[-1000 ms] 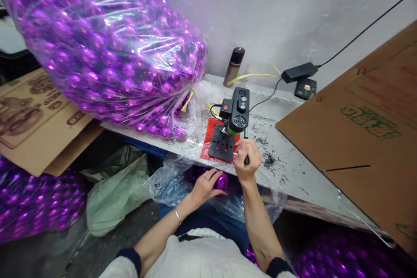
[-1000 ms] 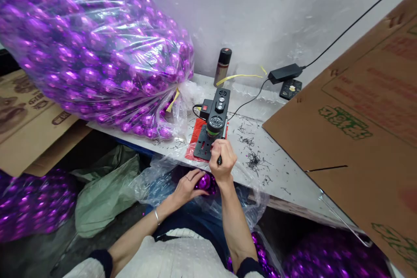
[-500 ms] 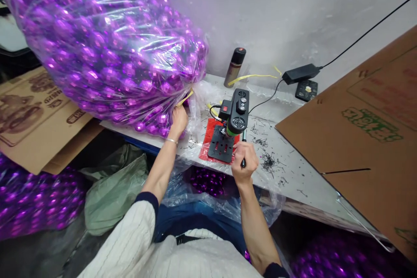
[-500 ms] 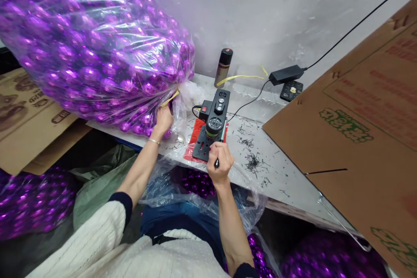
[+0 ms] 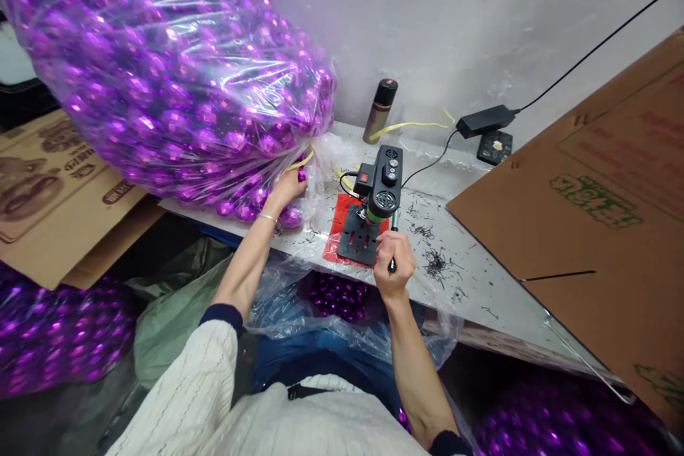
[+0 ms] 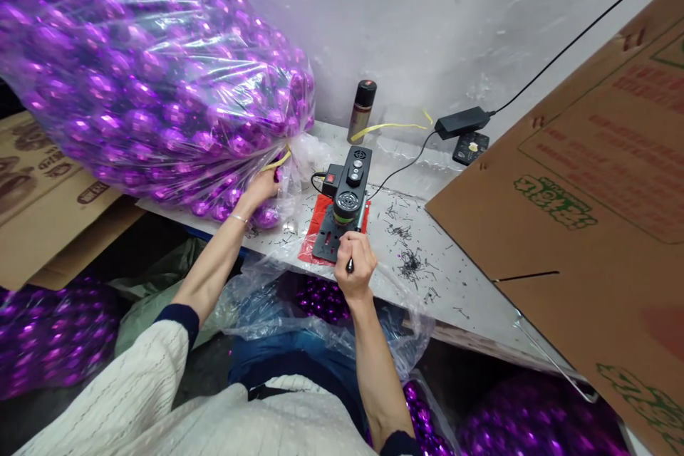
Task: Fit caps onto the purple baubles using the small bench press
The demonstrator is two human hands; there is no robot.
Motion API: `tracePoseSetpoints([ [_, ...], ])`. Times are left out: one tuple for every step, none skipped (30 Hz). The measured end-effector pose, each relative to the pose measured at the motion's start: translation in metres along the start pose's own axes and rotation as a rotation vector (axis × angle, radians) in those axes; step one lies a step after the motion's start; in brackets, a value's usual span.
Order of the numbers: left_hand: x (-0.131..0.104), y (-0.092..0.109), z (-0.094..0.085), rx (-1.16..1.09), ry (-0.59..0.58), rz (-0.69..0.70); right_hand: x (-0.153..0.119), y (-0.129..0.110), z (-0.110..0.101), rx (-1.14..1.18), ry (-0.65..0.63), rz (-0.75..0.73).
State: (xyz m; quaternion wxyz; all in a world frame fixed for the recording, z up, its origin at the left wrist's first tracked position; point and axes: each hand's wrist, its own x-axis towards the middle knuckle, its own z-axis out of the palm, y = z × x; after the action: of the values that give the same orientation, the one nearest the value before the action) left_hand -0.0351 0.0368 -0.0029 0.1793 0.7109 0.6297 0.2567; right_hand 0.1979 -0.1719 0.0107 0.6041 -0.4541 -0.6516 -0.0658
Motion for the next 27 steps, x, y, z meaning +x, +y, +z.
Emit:
tracePoseSetpoints([
  [-0.012,0.003,-0.002,-0.065,0.004,0.042,0.0,0.0,0.0,0.002,0.001,-0.002],
  [-0.025,0.005,-0.004,-0.162,0.013,0.07,0.001,0.0,0.0,0.002,-0.002,-0.005],
  [-0.04,0.007,-0.005,-0.294,0.026,0.072,0.001,0.0,0.0,0.002,-0.003,-0.01],
  [-0.057,0.01,-0.006,-0.46,0.046,0.046,0.002,0.0,0.0,0.0,-0.005,-0.014],
  [-0.074,0.011,-0.006,-0.651,0.049,-0.001,0.002,0.0,0.0,-0.003,-0.006,-0.017],
  [-0.091,0.013,-0.005,-0.852,0.03,-0.057,0.003,0.0,0.0,-0.006,-0.007,-0.019],
  [-0.108,0.015,-0.004,-1.048,-0.012,-0.111,0.003,0.0,0.0,-0.008,-0.005,-0.02],
  [-0.124,0.018,-0.002,-1.223,-0.068,-0.159,0.004,0.0,0.0,-0.008,0.001,-0.019],
  [-0.139,0.021,0.001,-1.371,-0.124,-0.202,0.004,-0.001,0.0,-0.006,0.006,-0.017],
  [-0.152,0.025,0.005,-1.491,-0.172,-0.241,0.004,-0.001,0.0,-0.005,0.011,-0.015],
  [-0.162,0.029,0.01,-1.582,-0.203,-0.28,0.004,-0.001,0.0,-0.005,0.015,-0.013],
  [-0.171,0.035,0.016,-1.647,-0.22,-0.319,0.005,-0.002,0.0,-0.007,0.017,-0.01],
  [-0.177,0.04,0.023,-1.689,-0.229,-0.356,0.005,-0.002,0.0,-0.01,0.016,-0.011],
  [-0.181,0.045,0.031,-1.709,-0.234,-0.389,0.005,-0.002,0.0,-0.014,0.014,-0.014],
  [-0.183,0.05,0.039,-1.711,-0.233,-0.415,0.004,-0.002,0.0,-0.019,0.01,-0.021],
  [-0.183,0.055,0.047,-1.698,-0.227,-0.434,0.004,-0.001,0.0,-0.025,0.005,-0.028],
  [-0.182,0.059,0.054,-1.679,-0.213,-0.447,0.004,-0.001,-0.001,-0.032,-0.001,-0.037],
  [-0.18,0.062,0.061,-1.659,-0.193,-0.46,0.004,-0.001,-0.002,-0.039,-0.006,-0.044],
  [-0.178,0.064,0.067,-1.643,-0.177,-0.48,0.004,0.0,-0.002,-0.046,-0.012,-0.049],
  [-0.177,0.065,0.072,-1.636,-0.175,-0.51,0.004,0.0,-0.003,-0.052,-0.018,-0.051],
  [-0.175,0.065,0.075,-1.64,-0.187,-0.548,0.004,0.0,-0.003,-0.055,-0.022,-0.053],
  [-0.174,0.064,0.076,-1.654,-0.207,-0.585,0.004,0.001,-0.004,-0.055,-0.026,-0.054],
  [-0.174,0.063,0.076,-1.676,-0.226,-0.612,0.004,0.001,-0.004,-0.053,-0.028,-0.055],
  [-0.174,0.062,0.075,-1.703,-0.236,-0.623,0.004,0.001,-0.004,-0.049,-0.029,-0.054],
  [-0.175,0.06,0.073,-1.731,-0.234,-0.615,0.004,0.001,-0.004,-0.045,-0.027,-0.053],
  [-0.175,0.059,0.071,-1.754,-0.223,-0.597,0.004,0.001,-0.003,-0.042,-0.025,-0.052],
  [-0.176,0.058,0.068,-1.771,-0.213,-0.58,0.004,0.001,-0.003,-0.04,-0.022,-0.05],
])
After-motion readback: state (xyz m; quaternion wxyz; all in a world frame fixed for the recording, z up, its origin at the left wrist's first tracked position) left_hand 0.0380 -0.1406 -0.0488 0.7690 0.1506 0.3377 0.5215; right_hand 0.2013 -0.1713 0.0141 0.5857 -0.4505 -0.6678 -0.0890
